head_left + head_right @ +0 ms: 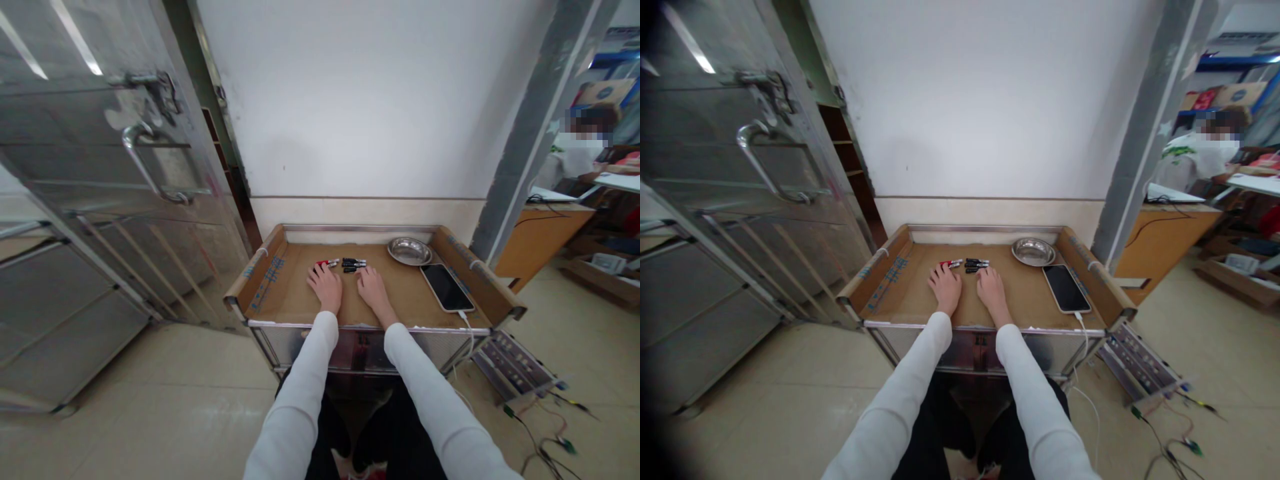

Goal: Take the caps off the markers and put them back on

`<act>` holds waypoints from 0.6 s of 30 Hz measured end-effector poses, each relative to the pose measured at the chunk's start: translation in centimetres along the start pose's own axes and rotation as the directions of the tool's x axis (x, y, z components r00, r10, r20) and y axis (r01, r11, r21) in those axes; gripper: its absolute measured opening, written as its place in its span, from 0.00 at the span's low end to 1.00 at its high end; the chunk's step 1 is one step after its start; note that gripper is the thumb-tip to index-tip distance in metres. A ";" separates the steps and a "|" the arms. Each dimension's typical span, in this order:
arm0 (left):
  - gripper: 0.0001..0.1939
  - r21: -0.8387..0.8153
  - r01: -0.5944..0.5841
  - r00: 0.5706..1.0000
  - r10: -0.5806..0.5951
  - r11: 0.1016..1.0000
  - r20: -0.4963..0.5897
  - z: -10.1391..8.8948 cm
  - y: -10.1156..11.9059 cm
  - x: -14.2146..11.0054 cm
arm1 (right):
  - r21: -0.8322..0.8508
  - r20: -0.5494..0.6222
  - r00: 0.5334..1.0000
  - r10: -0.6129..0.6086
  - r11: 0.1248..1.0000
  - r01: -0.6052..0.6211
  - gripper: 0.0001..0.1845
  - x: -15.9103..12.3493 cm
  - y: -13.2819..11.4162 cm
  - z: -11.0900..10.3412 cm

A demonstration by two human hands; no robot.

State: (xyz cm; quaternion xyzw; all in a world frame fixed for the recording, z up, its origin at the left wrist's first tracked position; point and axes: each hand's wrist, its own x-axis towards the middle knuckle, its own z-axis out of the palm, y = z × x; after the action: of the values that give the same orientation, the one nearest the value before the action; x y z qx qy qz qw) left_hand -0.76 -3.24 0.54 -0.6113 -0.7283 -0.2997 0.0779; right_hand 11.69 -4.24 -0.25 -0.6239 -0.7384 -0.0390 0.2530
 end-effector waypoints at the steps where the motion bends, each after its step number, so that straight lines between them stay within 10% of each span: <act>1: 0.17 0.003 0.017 1.000 -0.017 1.000 0.006 0.0 -0.1 0.1 | -0.019 0.003 1.000 0.002 1.000 -0.002 0.13 -0.1 -0.1 -0.1; 9: 0.17 0.035 0.035 0.999 -0.035 0.999 0.019 -0.4 -0.2 0.4 | -0.025 -0.029 1.000 0.004 1.000 -0.005 0.17 -0.3 -0.3 0.1; 18: 0.12 -0.478 -0.469 0.829 0.557 0.743 0.053 -0.3 0.3 0.8 | -0.053 -0.119 0.989 0.083 0.995 -0.090 0.19 -0.3 -0.1 -0.2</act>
State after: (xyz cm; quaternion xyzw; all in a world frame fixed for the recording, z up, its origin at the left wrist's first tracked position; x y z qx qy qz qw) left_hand -0.69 -2.73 1.27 -0.8155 -0.4464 -0.3642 -0.0549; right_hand 11.67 -4.67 -0.16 -0.6590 -0.6932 -0.0860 0.2789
